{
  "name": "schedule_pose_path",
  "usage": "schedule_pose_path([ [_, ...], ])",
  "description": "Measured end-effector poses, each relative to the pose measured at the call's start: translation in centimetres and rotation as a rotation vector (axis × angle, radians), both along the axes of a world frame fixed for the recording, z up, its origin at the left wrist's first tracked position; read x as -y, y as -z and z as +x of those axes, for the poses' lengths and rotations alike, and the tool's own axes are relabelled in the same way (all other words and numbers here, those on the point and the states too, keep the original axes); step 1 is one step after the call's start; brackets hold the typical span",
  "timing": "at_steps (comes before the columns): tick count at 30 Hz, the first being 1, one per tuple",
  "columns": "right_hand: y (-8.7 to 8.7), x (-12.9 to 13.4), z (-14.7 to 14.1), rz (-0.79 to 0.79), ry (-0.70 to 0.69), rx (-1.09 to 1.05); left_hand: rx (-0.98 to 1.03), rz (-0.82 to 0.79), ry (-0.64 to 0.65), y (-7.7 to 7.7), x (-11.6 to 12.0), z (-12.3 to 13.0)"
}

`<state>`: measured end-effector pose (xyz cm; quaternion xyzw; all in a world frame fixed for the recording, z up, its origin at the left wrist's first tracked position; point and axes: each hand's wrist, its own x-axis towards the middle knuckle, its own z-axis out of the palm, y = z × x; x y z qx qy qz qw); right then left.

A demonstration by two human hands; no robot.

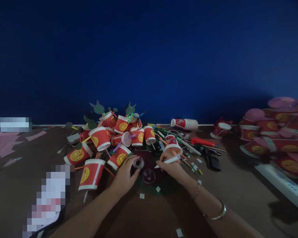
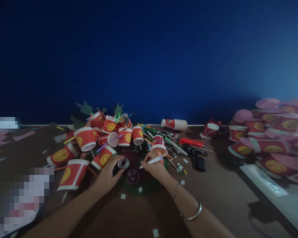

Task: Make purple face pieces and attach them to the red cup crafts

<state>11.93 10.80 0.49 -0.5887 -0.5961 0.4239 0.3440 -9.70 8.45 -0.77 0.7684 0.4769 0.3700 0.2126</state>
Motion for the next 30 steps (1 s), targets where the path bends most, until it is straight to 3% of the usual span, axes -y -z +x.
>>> schedule_pose_path([
  [4, 0.0, -0.7, 0.5, -0.14, -0.049, -0.015, -0.013, 0.002, 0.01, 0.2, -0.1, 0.0],
  [9, -0.5, -0.2, 1.5, -0.148, -0.057, -0.035, -0.025, -0.009, -0.002, 0.2, 0.0, 0.1],
  [14, -0.2, 0.3, 1.8, -0.034, -0.038, -0.068, -0.025, 0.007, 0.013, -0.2, 0.4, 0.3],
  [20, -0.4, 0.3, 1.7, 0.003, -0.099, -0.098, -0.034, 0.023, 0.124, -1.2, 1.7, 1.2],
  [30, -0.2, 0.4, 2.3, 0.246, 0.022, -0.158, 0.033, -0.124, 0.252, -1.4, 2.3, 6.0],
])
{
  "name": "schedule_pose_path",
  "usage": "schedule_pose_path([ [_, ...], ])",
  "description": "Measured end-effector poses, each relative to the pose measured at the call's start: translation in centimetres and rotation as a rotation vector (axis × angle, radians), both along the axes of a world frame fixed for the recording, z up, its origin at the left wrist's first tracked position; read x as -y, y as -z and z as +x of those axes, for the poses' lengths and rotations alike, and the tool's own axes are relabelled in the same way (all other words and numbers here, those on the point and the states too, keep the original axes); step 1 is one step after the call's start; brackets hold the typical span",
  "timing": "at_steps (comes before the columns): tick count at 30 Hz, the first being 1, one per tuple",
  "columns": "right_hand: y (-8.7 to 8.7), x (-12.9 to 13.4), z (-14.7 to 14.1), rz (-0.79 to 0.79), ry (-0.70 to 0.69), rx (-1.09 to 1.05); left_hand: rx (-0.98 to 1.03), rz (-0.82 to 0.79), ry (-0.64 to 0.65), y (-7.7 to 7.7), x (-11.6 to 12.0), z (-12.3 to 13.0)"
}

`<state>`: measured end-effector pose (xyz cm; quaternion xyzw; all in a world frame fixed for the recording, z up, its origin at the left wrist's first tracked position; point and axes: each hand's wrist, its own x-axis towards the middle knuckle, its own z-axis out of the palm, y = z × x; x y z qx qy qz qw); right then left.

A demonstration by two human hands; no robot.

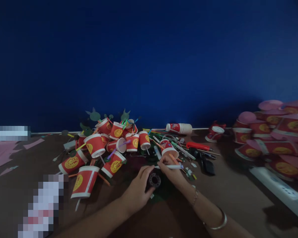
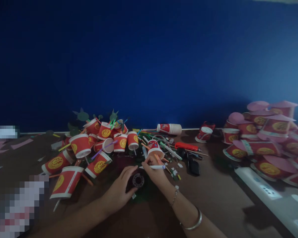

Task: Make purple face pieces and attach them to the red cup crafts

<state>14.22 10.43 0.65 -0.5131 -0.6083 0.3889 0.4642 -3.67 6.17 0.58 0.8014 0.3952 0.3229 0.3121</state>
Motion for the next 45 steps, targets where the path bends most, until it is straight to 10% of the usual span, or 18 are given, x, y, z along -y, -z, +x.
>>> schedule_pose_path([
  [45, -1.5, 0.3, 0.0, 0.016, 0.04, 0.036, -0.086, 0.004, -0.129, 0.8, -1.6, 0.0],
])
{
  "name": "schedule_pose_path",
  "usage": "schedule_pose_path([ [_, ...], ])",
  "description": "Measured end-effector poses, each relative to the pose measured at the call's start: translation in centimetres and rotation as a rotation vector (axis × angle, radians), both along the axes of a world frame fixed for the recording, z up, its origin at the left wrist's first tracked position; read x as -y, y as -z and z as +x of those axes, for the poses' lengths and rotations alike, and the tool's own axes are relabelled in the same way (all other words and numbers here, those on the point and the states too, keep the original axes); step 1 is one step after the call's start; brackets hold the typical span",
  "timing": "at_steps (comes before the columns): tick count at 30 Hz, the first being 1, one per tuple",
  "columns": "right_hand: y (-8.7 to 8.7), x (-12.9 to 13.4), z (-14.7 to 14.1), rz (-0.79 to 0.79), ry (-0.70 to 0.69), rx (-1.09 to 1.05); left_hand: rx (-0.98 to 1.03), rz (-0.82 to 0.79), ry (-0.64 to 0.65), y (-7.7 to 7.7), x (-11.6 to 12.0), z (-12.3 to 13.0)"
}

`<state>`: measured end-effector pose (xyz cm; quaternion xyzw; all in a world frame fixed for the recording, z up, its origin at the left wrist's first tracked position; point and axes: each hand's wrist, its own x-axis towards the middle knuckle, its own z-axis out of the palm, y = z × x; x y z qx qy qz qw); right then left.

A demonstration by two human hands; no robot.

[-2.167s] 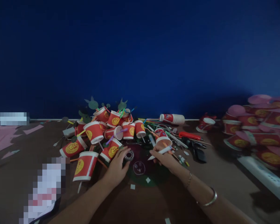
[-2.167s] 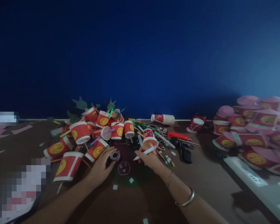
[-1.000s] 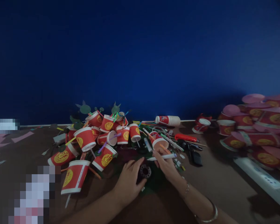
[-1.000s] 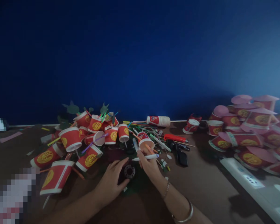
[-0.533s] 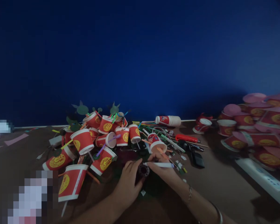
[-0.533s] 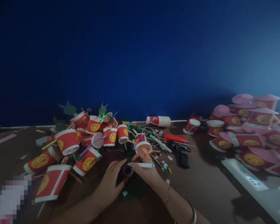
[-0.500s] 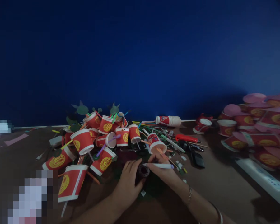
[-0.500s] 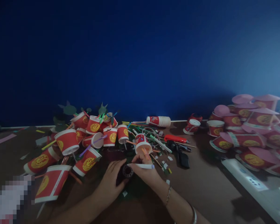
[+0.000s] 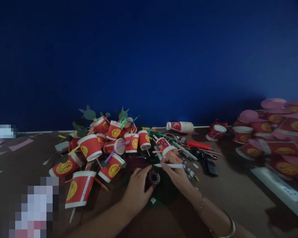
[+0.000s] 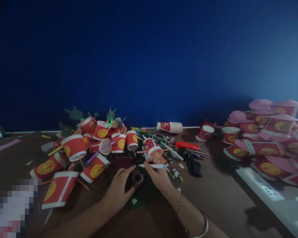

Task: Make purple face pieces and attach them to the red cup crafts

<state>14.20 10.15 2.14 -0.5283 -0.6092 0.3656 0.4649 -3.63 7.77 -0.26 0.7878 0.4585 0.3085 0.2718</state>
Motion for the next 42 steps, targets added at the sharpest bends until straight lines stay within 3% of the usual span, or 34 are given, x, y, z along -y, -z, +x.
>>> schedule_pose_path([
  [10, -0.1, 2.0, -1.1, 0.033, 0.001, 0.277, -0.082, -0.011, -0.029, -0.3, -0.1, 0.0],
  [31, 0.7, 1.2, -1.3, 0.002, -0.055, 0.375, -0.124, -0.08, -0.043, -1.2, -0.3, -0.1],
  [36, -1.4, 0.4, -1.7, -0.052, -0.091, 0.526, -0.145, -0.059, -0.047, -0.9, -0.3, -0.1],
  [42, -4.0, -1.0, -2.6, -0.16, -0.221, 0.873, -0.174, -0.038, -0.038, -0.6, -0.4, -0.3],
])
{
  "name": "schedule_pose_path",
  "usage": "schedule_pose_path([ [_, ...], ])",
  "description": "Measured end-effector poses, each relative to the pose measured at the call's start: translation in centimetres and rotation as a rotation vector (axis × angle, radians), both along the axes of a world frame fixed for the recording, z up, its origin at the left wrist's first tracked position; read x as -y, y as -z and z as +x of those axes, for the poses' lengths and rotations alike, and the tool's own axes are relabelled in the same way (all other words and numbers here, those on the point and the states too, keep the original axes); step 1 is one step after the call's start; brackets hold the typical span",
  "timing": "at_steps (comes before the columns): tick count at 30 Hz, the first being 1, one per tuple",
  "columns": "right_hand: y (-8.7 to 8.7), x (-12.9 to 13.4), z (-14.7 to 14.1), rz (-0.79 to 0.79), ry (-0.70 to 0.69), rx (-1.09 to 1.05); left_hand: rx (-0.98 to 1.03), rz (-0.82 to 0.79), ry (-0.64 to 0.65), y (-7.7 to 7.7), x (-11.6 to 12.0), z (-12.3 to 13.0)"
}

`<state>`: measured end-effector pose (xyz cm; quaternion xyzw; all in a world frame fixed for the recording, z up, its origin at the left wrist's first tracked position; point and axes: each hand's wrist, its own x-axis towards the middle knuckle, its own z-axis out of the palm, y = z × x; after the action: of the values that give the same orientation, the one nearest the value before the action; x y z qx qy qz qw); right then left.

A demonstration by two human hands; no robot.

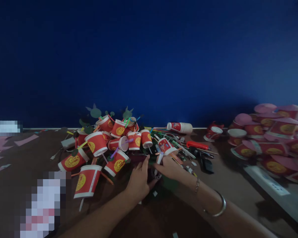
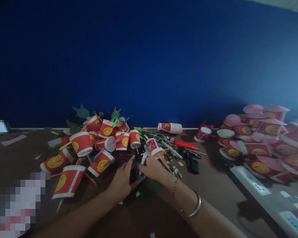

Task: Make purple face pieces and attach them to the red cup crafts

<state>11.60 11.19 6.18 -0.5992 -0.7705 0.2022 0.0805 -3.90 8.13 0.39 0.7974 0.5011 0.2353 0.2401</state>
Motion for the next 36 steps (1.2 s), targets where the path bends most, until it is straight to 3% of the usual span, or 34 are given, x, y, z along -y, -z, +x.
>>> schedule_pose_path([
  [11, -1.0, -0.6, -0.8, 0.011, -0.096, 0.314, -0.018, -0.035, -0.064, -0.5, -0.3, 0.4],
  [22, -2.2, 1.0, -1.9, 0.1, -0.154, 0.424, 0.024, 0.025, -0.042, 0.2, -0.3, 0.3],
  [27, -1.9, 2.6, -1.6, 0.164, -0.143, 0.355, 0.051, 0.004, -0.035, 0.1, -0.3, 0.4],
  [36, 1.7, 4.6, 0.5, 0.31, -0.14, -0.017, 0.117, 0.047, 0.085, 0.3, -0.3, -0.3],
])
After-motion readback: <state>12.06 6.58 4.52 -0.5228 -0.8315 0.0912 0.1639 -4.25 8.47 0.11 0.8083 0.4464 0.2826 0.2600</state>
